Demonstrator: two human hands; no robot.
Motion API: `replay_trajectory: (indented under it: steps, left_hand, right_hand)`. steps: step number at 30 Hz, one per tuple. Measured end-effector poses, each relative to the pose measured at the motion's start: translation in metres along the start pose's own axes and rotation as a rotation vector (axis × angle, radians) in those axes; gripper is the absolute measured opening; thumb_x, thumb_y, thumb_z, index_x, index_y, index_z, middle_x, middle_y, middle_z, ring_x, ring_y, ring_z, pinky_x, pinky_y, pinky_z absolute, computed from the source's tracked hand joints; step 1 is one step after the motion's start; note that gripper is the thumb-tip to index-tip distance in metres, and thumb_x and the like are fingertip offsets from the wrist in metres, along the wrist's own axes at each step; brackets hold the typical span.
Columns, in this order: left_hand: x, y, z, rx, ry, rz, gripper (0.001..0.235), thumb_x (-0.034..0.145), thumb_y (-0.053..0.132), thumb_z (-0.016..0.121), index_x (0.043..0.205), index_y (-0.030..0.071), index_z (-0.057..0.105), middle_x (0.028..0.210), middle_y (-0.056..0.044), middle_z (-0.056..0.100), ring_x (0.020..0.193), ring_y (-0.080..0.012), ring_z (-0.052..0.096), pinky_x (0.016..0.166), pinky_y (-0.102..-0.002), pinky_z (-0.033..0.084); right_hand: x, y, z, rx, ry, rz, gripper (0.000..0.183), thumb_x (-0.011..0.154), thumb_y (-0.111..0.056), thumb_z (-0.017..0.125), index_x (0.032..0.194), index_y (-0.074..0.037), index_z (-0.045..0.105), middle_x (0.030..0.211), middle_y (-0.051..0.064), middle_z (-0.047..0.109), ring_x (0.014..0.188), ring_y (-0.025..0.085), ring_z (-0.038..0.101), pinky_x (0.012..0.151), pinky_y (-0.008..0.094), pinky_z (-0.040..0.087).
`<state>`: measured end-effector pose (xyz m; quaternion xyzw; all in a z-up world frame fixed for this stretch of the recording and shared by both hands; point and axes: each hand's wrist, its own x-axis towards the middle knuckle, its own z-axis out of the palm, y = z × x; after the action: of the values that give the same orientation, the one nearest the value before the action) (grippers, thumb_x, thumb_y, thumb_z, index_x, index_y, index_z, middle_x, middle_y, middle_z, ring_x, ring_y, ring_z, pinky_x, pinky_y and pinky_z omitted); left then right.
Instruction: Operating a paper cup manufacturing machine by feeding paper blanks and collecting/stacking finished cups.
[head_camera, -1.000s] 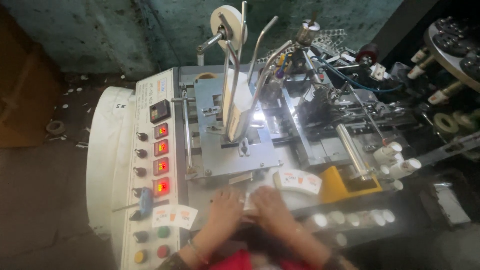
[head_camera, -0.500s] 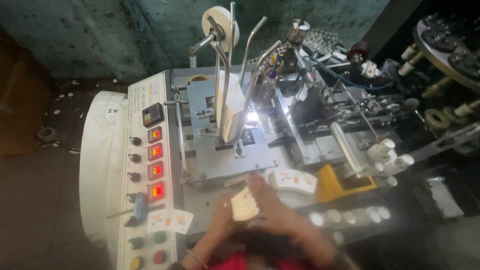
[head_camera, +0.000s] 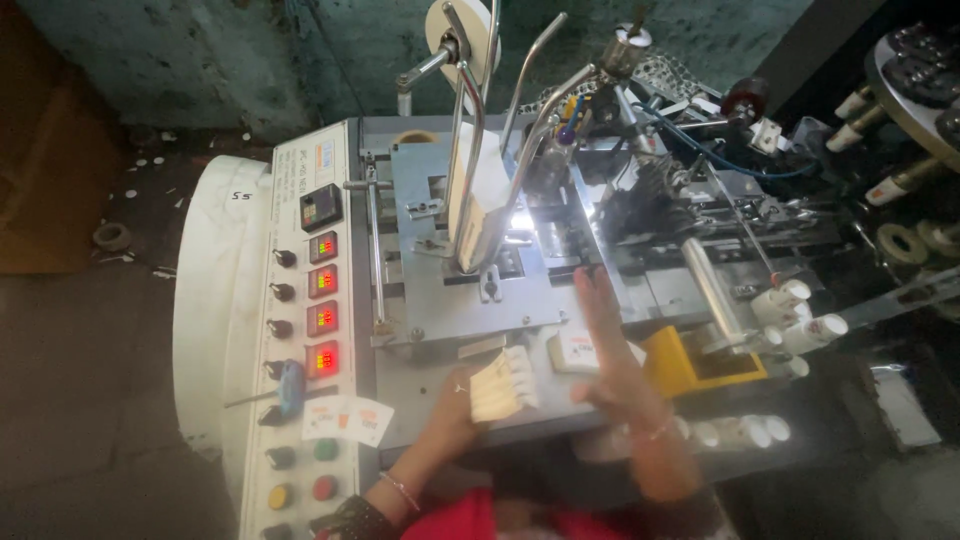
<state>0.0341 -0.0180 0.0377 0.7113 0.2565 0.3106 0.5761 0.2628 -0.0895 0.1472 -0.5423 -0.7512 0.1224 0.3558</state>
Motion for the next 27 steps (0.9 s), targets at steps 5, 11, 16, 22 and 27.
replay_trajectory:
  steps: [5, 11, 16, 22, 27]
  left_hand:
    - [0.005, -0.016, -0.004, 0.218, 0.070, 0.213, 0.056, 0.061, 0.004, 0.081, 0.116, 0.001, 0.066, 0.109, -0.020, 0.070, 0.099, -0.0377, 0.066, 0.086, -0.044, 0.052]
    - [-0.008, -0.027, -0.010, 0.673, 0.087, 0.152, 0.047, 0.072, 0.014, 0.077, 0.114, 0.000, 0.062, 0.104, -0.020, 0.063, 0.099, -0.0406, 0.060, 0.084, -0.048, 0.049]
    - [-0.010, -0.033, -0.022, 1.134, -0.032, 0.199, 0.024, 0.083, 0.012, 0.064, 0.106, 0.005, 0.063, 0.097, -0.017, 0.064, 0.093, -0.0365, 0.061, 0.080, -0.050, 0.047]
    - [0.031, 0.041, -0.065, 1.015, -0.287, 0.216, 0.018, 0.089, 0.015, 0.061, 0.105, 0.010, 0.065, 0.102, -0.014, 0.067, 0.101, -0.0359, 0.062, 0.095, -0.053, 0.043]
    - [0.010, 0.212, -0.071, 1.241, 0.166, 0.522, 0.040, 0.092, 0.034, 0.069, 0.123, 0.009, 0.068, 0.140, -0.013, 0.058, 0.148, -0.0429, 0.035, 0.115, -0.078, 0.005]
  right_hand:
    - [-0.010, 0.011, 0.069, 0.133, -0.152, 0.201, 0.140, 0.067, -0.086, 0.063, 0.165, -0.004, 0.007, 0.172, 0.019, 0.013, 0.158, 0.040, 0.017, 0.123, 0.049, 0.022]
    - [-0.038, 0.026, 0.075, -0.144, -0.157, -0.128, 0.122, 0.076, -0.077, 0.061, 0.162, 0.001, 0.021, 0.168, 0.026, 0.023, 0.157, 0.047, 0.016, 0.125, 0.055, 0.015]
    - [-0.082, 0.087, 0.123, -0.290, -0.295, 0.022, 0.108, 0.075, -0.045, 0.076, 0.159, 0.001, 0.028, 0.156, 0.027, 0.038, 0.148, 0.047, 0.033, 0.123, 0.050, 0.028]
    - [-0.035, 0.050, 0.086, -0.073, -0.294, 0.218, 0.061, 0.082, -0.022, 0.072, 0.139, -0.006, 0.058, 0.136, 0.021, 0.063, 0.130, 0.038, 0.055, 0.112, 0.045, 0.040]
    - [0.044, -0.086, 0.017, 0.347, -0.092, 0.719, 0.043, 0.089, -0.030, 0.072, 0.121, -0.002, 0.072, 0.110, 0.017, 0.076, 0.102, 0.035, 0.070, 0.088, 0.041, 0.057]
